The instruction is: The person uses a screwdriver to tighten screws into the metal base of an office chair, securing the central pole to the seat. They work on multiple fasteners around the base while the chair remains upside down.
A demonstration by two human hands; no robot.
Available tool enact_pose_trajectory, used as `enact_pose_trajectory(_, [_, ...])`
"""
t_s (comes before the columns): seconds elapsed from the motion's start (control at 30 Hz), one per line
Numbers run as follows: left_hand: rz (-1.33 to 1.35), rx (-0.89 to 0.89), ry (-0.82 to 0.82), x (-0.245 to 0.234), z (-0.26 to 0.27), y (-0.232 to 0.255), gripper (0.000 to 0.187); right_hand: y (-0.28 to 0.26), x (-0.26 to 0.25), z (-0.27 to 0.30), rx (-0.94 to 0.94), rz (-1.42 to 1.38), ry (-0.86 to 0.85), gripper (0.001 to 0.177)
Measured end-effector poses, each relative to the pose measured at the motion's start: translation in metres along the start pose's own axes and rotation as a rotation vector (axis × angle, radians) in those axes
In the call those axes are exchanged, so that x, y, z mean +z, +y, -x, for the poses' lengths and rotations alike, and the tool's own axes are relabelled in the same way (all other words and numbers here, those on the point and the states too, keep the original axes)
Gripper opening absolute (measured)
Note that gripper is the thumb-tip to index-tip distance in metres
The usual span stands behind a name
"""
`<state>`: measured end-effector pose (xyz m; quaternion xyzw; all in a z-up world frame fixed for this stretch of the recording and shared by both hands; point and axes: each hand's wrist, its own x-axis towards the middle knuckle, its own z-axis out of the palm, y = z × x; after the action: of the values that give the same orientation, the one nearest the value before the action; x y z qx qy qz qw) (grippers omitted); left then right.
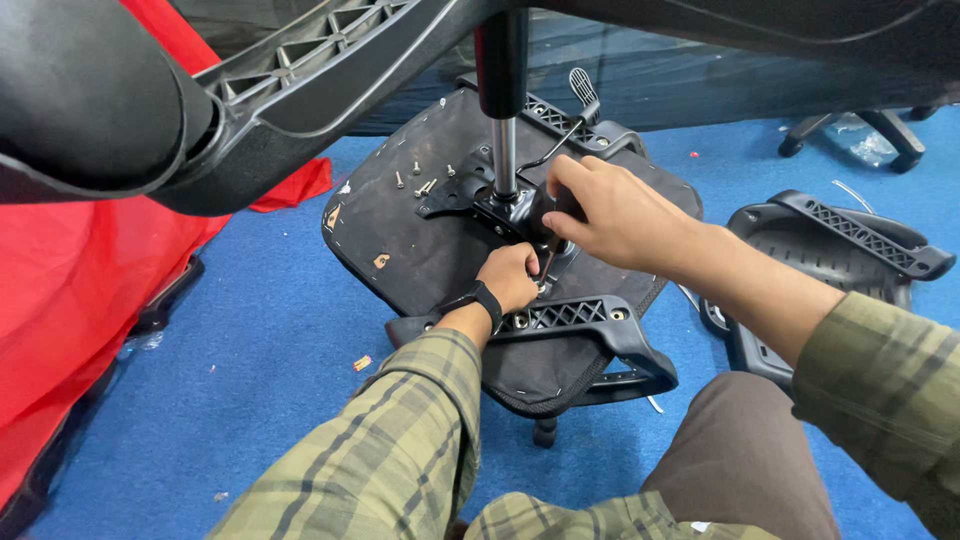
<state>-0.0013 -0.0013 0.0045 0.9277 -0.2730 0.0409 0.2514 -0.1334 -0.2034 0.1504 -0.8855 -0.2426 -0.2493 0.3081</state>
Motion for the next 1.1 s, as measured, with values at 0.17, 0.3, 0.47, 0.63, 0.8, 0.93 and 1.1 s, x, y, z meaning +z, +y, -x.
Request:
enact_pose_trajectory(0.17, [0.038,0.041,0.026,0.004,-0.001,-0.007,0.018,-0.002,-0.005,-0.001,-0.025,-0.023,-0.160,0.029])
enact_pose_trajectory(0.3, [0.065,0.080,0.035,0.005,-0.001,-0.010,0.018,-0.006,-0.010,-0.006,-0.089,0.007,-0.254,0.029])
enact_pose_trajectory(0.47, [0.066,0.033,0.022,0.003,0.000,-0.008,0.017,-0.014,-0.017,-0.017,-0.002,0.190,-0.287,0.036])
enact_pose_trajectory(0.63, [0.070,0.017,0.042,0.001,0.003,-0.006,0.016,-0.020,-0.010,-0.020,0.024,0.267,-0.239,0.034])
enact_pose_trajectory(0.8, [0.014,-0.028,0.006,-0.004,0.002,0.002,0.015,-0.009,-0.004,-0.020,0.156,0.364,-0.194,0.041])
enact_pose_trajectory(0.93, [-0.051,-0.084,-0.022,-0.009,0.004,0.010,0.017,0.003,-0.005,-0.016,0.252,0.388,-0.108,0.047])
enact_pose_trajectory(1.1, [-0.102,-0.104,-0.005,-0.011,0.006,0.018,0.016,-0.002,0.003,0.002,0.260,0.493,-0.068,0.049])
